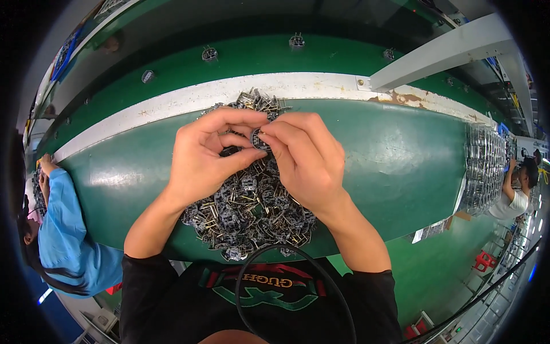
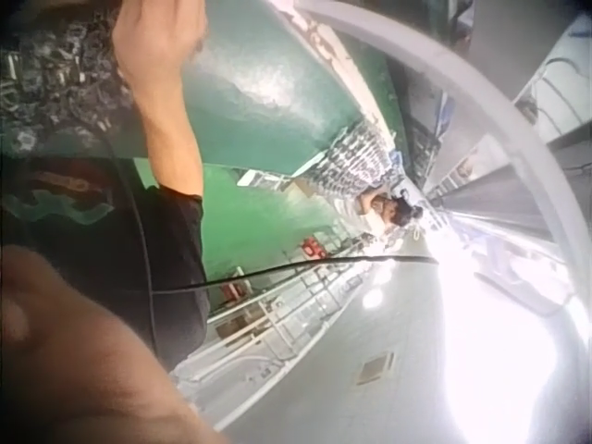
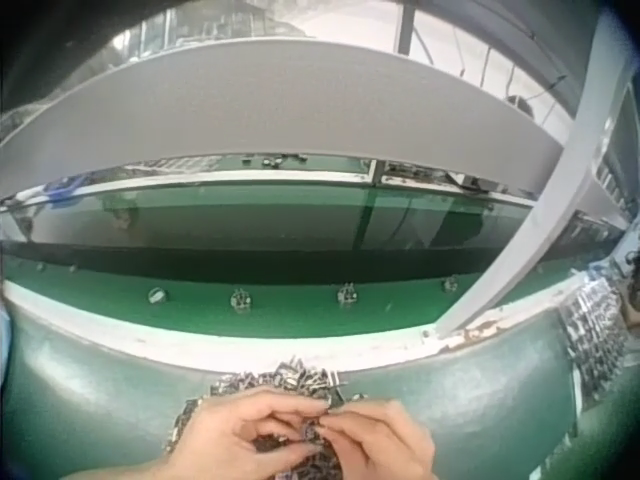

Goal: The person assembles small electronic components by hand, inserting pins into circular bases on an assembly line.

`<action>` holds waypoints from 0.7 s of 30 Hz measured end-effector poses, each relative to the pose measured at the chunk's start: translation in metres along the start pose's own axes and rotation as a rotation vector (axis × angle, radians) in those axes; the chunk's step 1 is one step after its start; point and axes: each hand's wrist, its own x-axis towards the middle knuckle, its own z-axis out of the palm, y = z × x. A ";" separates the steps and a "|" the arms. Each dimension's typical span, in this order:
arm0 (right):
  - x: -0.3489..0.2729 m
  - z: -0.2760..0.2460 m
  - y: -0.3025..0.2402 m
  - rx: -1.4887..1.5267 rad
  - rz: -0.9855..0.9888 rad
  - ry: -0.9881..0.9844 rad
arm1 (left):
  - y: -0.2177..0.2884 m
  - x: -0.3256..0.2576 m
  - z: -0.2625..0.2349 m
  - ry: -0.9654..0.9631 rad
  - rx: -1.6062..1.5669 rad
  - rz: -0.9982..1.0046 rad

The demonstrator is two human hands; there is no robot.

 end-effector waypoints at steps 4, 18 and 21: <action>0.000 0.001 0.000 -0.045 -0.050 0.014 | 0.004 -0.001 0.002 0.021 0.001 -0.018; 0.016 -0.035 0.019 0.082 0.280 -0.260 | 0.003 0.011 -0.028 0.224 0.271 0.040; 0.011 -0.057 0.039 -0.191 0.306 -0.283 | -0.013 0.046 -0.071 0.373 0.562 0.228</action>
